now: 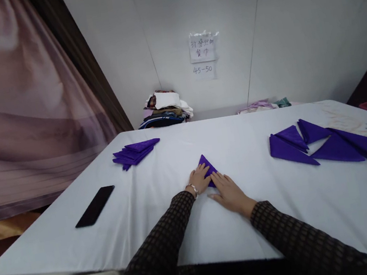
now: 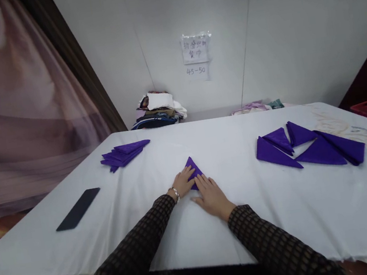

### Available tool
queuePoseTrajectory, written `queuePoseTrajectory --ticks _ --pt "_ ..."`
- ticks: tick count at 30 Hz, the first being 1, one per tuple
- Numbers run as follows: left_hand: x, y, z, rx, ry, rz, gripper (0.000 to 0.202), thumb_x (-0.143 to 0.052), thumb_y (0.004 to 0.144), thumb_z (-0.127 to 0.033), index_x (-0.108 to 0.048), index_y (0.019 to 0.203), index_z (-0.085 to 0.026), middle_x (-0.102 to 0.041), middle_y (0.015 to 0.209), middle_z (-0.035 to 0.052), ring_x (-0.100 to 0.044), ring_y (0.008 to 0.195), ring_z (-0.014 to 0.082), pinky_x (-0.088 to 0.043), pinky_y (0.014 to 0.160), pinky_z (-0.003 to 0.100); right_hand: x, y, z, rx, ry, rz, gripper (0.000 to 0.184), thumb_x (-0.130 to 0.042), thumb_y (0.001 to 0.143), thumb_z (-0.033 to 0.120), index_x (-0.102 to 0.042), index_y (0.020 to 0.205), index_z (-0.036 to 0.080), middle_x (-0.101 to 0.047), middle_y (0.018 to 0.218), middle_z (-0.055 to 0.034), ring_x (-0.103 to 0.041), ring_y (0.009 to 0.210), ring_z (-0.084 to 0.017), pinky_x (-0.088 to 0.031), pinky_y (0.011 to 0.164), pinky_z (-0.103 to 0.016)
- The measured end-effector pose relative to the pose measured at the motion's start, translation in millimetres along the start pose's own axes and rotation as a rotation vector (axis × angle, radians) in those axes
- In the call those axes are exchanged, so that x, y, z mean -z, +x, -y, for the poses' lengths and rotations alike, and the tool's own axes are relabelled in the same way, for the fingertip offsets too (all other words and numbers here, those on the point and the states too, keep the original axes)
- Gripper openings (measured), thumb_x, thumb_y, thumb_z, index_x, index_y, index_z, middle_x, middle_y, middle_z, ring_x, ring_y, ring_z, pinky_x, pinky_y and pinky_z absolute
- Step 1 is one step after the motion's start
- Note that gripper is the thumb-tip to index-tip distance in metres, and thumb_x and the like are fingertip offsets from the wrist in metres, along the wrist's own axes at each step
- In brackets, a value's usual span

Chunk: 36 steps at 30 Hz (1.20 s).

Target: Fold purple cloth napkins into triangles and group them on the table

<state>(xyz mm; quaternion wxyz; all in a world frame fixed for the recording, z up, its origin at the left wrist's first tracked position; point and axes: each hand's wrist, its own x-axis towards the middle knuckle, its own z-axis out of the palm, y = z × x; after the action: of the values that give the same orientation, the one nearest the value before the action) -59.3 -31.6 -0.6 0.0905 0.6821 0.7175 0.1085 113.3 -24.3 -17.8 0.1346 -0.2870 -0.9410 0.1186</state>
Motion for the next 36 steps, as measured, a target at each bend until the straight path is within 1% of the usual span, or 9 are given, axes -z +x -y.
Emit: queuePoseTrajectory --ticks 4,7,11,16,20,22,27,32,36 --pt "10.2 -7 10 0.032 -0.012 -0.128 0.041 -0.041 0.086 -0.033 -0.056 0.122 -0.019 -0.051 0.132 0.0075 -0.043 0.122 0.0212 -0.032 0.105 0.036 2 1 2 0.004 -0.038 0.015 0.065 -0.036 0.09 0.053 -0.036 0.139 0.01 -0.03 0.146 -0.0168 -0.021 0.137 -0.029 -0.022 0.108 -0.047" --pt "13.4 -19 9 0.057 -0.024 -0.182 0.036 -0.041 0.087 -0.036 -0.063 0.112 -0.02 -0.06 0.114 0.0079 -0.052 0.108 0.021 -0.038 0.099 0.035 12 1 -14 0.085 -0.044 0.057 0.064 -0.038 0.089 0.053 -0.038 0.138 0.012 -0.032 0.145 -0.0155 -0.024 0.136 -0.027 -0.022 0.108 -0.047" --pt "12.9 -42 -6 0.082 -0.15 -0.155 0.032 -0.043 0.087 -0.037 -0.068 0.101 -0.021 -0.061 0.101 0.0058 -0.059 0.089 0.0161 -0.046 0.085 0.029 40 -3 -57 0.299 -0.032 0.138 0.053 -0.042 0.09 0.05 -0.042 0.136 0.025 -0.039 0.143 -0.0072 -0.029 0.134 -0.023 -0.013 0.11 -0.049" --pt "15.1 -57 -10 -0.023 -0.275 -0.124 0.024 -0.047 0.085 -0.032 -0.069 0.086 -0.024 -0.063 0.086 0.0008 -0.058 0.078 0.0134 -0.047 0.074 0.026 54 -11 -80 0.331 -0.045 0.118 0.052 -0.045 0.087 0.052 -0.048 0.132 0.026 -0.039 0.143 -0.0069 -0.021 0.137 -0.027 -0.01 0.109 -0.053" --pt "18.8 -45 20 0.159 -0.336 -0.325 0.02 -0.05 0.082 -0.027 -0.068 0.09 -0.022 -0.063 0.086 0.0018 -0.058 0.079 0.0142 -0.048 0.077 0.028 48 -16 -73 0.266 -0.036 0.055 0.049 -0.042 0.089 0.051 -0.053 0.128 0.023 -0.039 0.143 -0.0083 -0.021 0.137 -0.027 -0.012 0.109 -0.054" --pt "19.1 -36 37 0.221 -0.402 -0.363 0.023 -0.052 0.081 -0.028 -0.066 0.099 -0.021 -0.064 0.094 0.0029 -0.059 0.084 0.0152 -0.049 0.079 0.03 46 -16 -71 0.254 -0.022 0.045 0.047 -0.042 0.089 0.051 -0.056 0.125 0.023 -0.041 0.142 -0.0085 -0.022 0.137 -0.028 -0.013 0.109 -0.054" --pt "14.5 -20 54 0.159 -0.487 -0.276 0.037 -0.059 0.076 -0.024 -0.061 0.113 -0.022 -0.063 0.115 0.0027 -0.056 0.107 0.0169 -0.048 0.088 0.029 46 -15 -72 0.26 0.021 0.047 0.048 -0.043 0.089 0.05 -0.056 0.124 0.021 -0.042 0.14 -0.0095 -0.024 0.136 -0.028 -0.016 0.109 -0.053" --pt "8.9 -11 53 0.128 -0.513 -0.236 0.039 -0.058 0.074 -0.015 -0.062 0.112 -0.023 -0.068 0.103 0.0004 -0.058 0.103 0.0162 -0.045 0.095 0.031 44 -15 -74 0.285 0.015 0.024 0.047 -0.045 0.088 0.049 -0.057 0.123 0.021 -0.042 0.141 -0.0091 -0.024 0.136 -0.029 -0.015 0.109 -0.055" --pt "6.6 -18 48 0.123 -0.503 -0.23 0.037 -0.057 0.072 -0.01 -0.066 0.105 -0.023 -0.068 0.094 -0.0004 -0.06 0.094 0.0151 -0.047 0.09 0.03 52 -13 -78 0.289 0.007 0.009 0.04 -0.044 0.089 0.046 -0.063 0.115 0.022 -0.046 0.138 -0.0071 -0.024 0.136 -0.028 -0.014 0.109 -0.054"
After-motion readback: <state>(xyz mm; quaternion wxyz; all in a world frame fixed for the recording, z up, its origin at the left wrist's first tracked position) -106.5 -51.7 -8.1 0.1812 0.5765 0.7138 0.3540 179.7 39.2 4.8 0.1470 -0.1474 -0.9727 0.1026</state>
